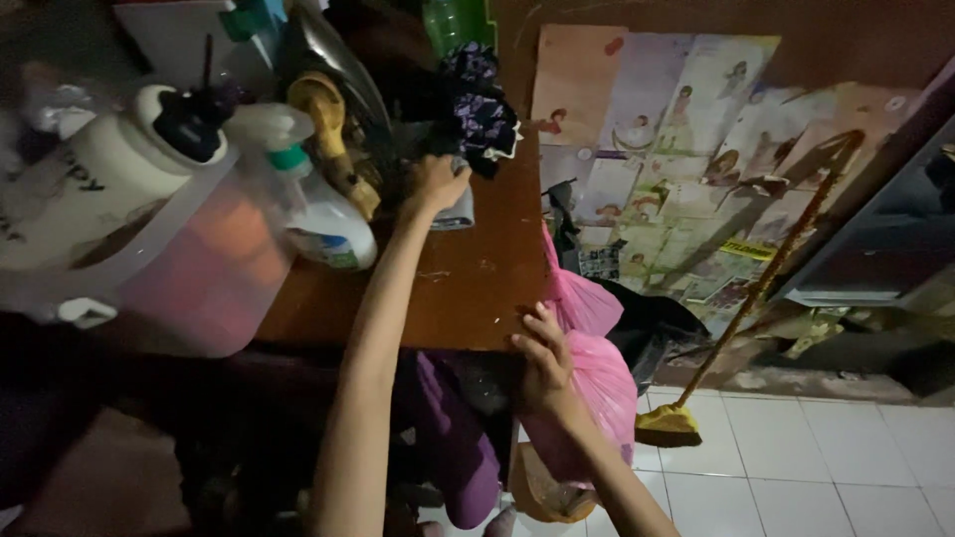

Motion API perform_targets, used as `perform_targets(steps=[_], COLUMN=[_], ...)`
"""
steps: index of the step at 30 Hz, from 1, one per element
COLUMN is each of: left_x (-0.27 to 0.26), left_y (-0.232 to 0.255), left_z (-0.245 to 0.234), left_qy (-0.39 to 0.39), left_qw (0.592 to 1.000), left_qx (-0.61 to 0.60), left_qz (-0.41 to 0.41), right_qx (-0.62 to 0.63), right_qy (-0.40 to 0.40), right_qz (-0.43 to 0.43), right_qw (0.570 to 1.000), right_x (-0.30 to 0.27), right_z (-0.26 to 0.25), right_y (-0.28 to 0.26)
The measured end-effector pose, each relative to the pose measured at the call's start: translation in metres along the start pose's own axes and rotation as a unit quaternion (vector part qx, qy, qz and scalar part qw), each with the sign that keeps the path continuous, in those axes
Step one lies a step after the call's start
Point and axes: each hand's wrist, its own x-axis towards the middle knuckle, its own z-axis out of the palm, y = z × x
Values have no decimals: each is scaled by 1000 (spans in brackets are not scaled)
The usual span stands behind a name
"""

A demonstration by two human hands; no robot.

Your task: Cleaning and organizing a cluttered shelf surface by moving items and wiping with a cloth

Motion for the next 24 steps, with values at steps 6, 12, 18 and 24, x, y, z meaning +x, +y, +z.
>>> perform_targets(steps=[6, 12, 18, 24], left_x=[-73, -178, -266, -323], left_y=[46, 89, 108, 129], left_z=[-30, -73, -70, -84], left_qy=[-17, -30, -67, 20], left_qw=[999, 991, 961, 939], left_qx=[23, -21, -59, -64], left_qz=[38, 128, 262, 337], right_qx=[-11, 14, -51, -129], right_qy=[-11, 41, 38, 63], right_qz=[12, -15, 58, 169], right_qw=[1000, 999, 996, 975], right_x=[12, 23, 28, 38], right_z=[-3, 4, 6, -3], right_y=[-6, -21, -50, -100])
